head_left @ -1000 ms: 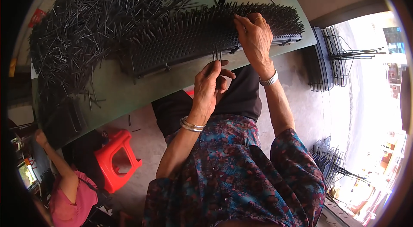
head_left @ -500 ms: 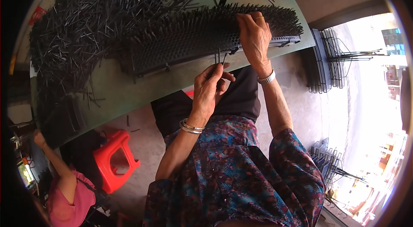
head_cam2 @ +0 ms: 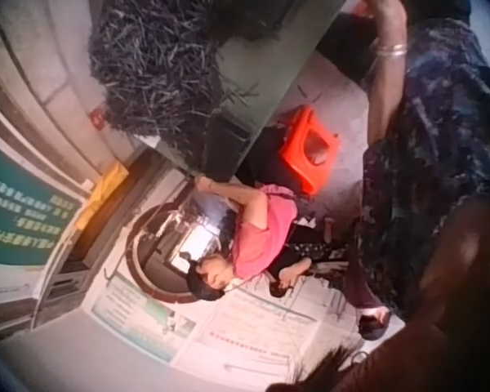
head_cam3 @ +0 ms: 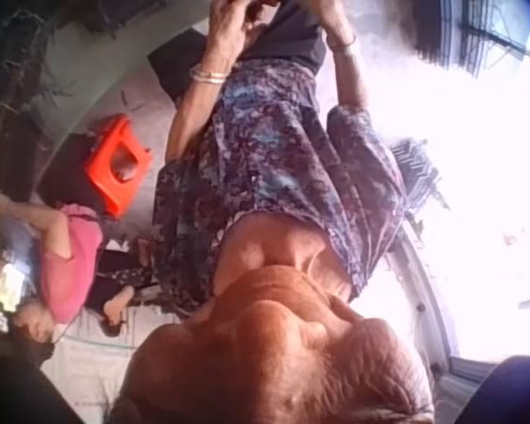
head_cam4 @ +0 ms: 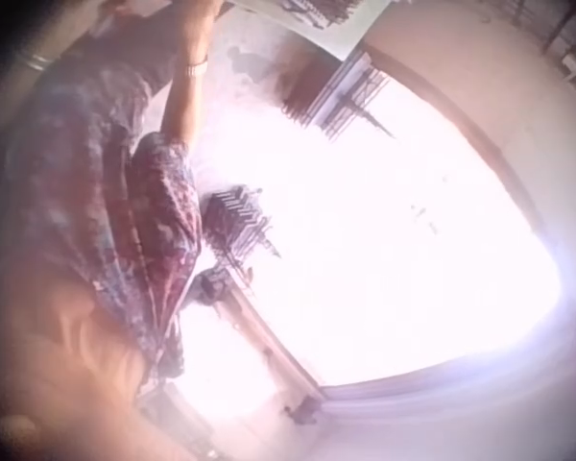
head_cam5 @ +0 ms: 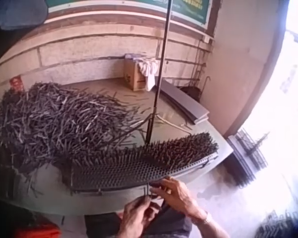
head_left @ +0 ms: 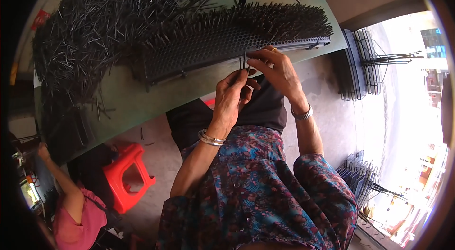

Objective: Manually inserting metal bristles into the holes of a brush base.

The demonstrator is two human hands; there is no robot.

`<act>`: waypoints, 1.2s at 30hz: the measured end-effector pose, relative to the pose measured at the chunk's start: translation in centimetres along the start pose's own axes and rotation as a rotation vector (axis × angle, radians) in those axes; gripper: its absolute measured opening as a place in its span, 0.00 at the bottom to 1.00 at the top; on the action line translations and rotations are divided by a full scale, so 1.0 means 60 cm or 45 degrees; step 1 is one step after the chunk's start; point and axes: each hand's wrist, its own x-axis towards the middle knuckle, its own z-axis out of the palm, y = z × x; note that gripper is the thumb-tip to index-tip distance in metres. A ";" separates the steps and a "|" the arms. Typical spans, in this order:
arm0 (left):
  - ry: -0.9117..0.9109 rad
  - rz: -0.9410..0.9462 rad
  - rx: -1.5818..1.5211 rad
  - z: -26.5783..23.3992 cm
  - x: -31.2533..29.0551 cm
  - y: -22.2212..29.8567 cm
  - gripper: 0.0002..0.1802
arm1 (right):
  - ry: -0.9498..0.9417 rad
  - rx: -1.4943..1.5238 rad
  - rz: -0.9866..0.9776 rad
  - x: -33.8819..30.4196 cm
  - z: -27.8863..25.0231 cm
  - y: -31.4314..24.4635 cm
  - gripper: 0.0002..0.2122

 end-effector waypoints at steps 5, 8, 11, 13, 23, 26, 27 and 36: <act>-0.070 -0.014 0.129 0.002 -0.003 0.004 0.21 | -0.005 0.193 0.090 -0.002 -0.010 0.007 0.10; -0.131 -0.046 0.205 -0.002 -0.002 0.006 0.21 | -0.089 0.402 0.194 0.001 -0.016 0.002 0.09; -0.206 -0.013 0.237 -0.009 0.004 0.001 0.22 | -0.080 0.503 0.272 0.003 -0.017 0.000 0.09; -0.243 -0.059 0.217 -0.011 0.001 -0.002 0.22 | -0.140 0.519 0.328 0.000 -0.020 0.002 0.09; 0.031 0.061 0.102 -0.014 0.007 -0.007 0.22 | 0.262 0.319 0.163 -0.005 -0.044 -0.018 0.05; 0.090 -0.012 0.085 -0.024 0.006 -0.001 0.21 | 0.705 0.003 -0.112 0.014 -0.047 -0.028 0.03; 0.076 -0.045 0.079 -0.021 0.003 0.002 0.21 | 0.706 0.002 -0.108 0.022 -0.046 -0.022 0.03; 0.053 -0.103 0.039 -0.019 0.001 -0.006 0.21 | 0.751 -0.306 -0.264 0.060 -0.018 0.029 0.03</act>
